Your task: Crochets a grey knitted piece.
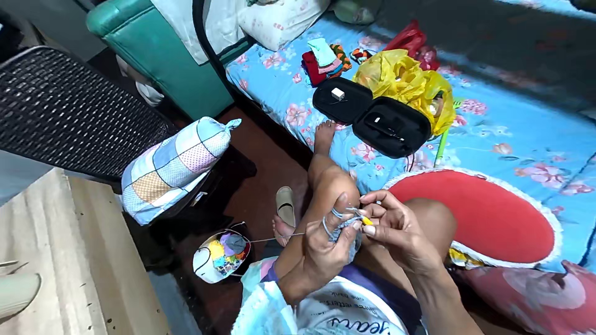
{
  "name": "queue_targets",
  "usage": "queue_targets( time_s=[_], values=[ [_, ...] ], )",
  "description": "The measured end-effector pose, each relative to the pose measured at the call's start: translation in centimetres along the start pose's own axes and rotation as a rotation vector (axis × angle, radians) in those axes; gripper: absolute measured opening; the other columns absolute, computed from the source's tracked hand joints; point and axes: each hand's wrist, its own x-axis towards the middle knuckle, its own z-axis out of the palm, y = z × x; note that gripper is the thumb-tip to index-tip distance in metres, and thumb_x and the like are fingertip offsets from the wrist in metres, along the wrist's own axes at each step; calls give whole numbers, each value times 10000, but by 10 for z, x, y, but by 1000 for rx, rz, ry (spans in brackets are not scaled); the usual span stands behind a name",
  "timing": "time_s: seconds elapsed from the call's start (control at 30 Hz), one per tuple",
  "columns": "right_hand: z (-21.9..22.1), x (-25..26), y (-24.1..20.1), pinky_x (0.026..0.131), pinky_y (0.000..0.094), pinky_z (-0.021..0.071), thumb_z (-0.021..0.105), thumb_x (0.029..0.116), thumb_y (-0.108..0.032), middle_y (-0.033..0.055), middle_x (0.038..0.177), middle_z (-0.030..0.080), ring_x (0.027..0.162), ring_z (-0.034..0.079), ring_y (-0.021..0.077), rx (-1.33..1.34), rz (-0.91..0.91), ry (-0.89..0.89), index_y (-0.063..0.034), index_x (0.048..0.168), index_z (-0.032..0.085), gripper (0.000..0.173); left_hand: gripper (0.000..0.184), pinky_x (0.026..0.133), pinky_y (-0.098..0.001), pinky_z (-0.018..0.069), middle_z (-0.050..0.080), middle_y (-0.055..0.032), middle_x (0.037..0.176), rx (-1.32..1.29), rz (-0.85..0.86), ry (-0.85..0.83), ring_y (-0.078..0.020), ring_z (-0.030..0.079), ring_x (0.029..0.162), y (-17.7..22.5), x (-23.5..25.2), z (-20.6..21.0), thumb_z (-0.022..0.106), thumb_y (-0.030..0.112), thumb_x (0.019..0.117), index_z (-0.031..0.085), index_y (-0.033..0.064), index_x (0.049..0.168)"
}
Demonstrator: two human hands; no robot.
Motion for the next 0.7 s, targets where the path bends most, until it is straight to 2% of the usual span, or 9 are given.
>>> queue_targets(
  time_s=[0.07, 0.13, 0.2, 0.27, 0.4, 0.53, 0.63, 0.7],
  values=[
    [2, -4, 9, 641, 141, 530, 729, 872, -64, -32, 989, 724, 746, 652, -4, -47, -98, 48, -133, 1242, 602, 397, 460, 929, -271, 580, 752, 7, 1071, -120, -60, 38, -56, 705, 996, 5, 6, 1, 643, -26, 946, 576, 37, 1396],
    [5, -10, 17, 769, 145, 571, 723, 905, -112, -67, 1034, 714, 863, 676, -6, -364, -291, 173, -141, 1190, 637, 300, 464, 900, -242, 578, 748, -7, 1046, -74, -49, 41, -33, 696, 954, 7, 10, -1, 642, -52, 923, 572, -17, 1380],
    [4, -13, 23, 763, 103, 537, 670, 963, -121, -20, 1008, 680, 869, 637, -34, -674, -468, 230, -70, 1101, 641, 150, 473, 881, -222, 572, 744, -31, 1038, -29, -60, 10, -14, 684, 926, 9, 13, -5, 635, -64, 915, 547, -78, 1379],
    [2, -16, 25, 765, 77, 516, 620, 992, -120, 35, 972, 672, 878, 631, -40, -870, -564, 243, -31, 1037, 641, 102, 470, 864, -210, 569, 736, -51, 1012, -7, -69, -54, -9, 677, 904, 9, 15, -10, 624, -54, 921, 536, -100, 1381],
    [-6, -15, 27, 714, 87, 493, 568, 994, -97, 82, 921, 642, 820, 613, 7, -1002, -653, 202, -16, 1018, 638, 109, 398, 849, -200, 555, 715, -82, 975, -17, -107, -237, -12, 655, 881, 10, 31, -33, 589, -35, 936, 581, -130, 1323],
    [-13, -18, 24, 759, 82, 510, 605, 1000, -133, 26, 937, 651, 865, 618, -36, -837, -536, 86, -45, 1024, 638, 97, 440, 806, -198, 558, 708, -13, 954, -181, -284, -340, 6, 643, 840, 9, 39, -49, 572, -49, 896, 580, -118, 1330],
    [-17, -22, 25, 761, 96, 531, 662, 978, -157, -52, 971, 673, 883, 630, -47, -614, -377, 53, -115, 1051, 671, 85, 465, 768, -217, 567, 703, 44, 916, -347, -411, -365, -5, 651, 798, 4, 39, -52, 572, -41, 890, 570, -90, 1353],
    [-19, -24, 21, 775, 124, 559, 706, 933, -159, -97, 1007, 711, 892, 662, -34, -438, -225, 29, -184, 1068, 711, 138, 487, 770, -224, 575, 714, 64, 907, -412, -468, -357, -11, 666, 795, 1, 37, -52, 580, -47, 882, 555, -84, 1367]
  ],
)
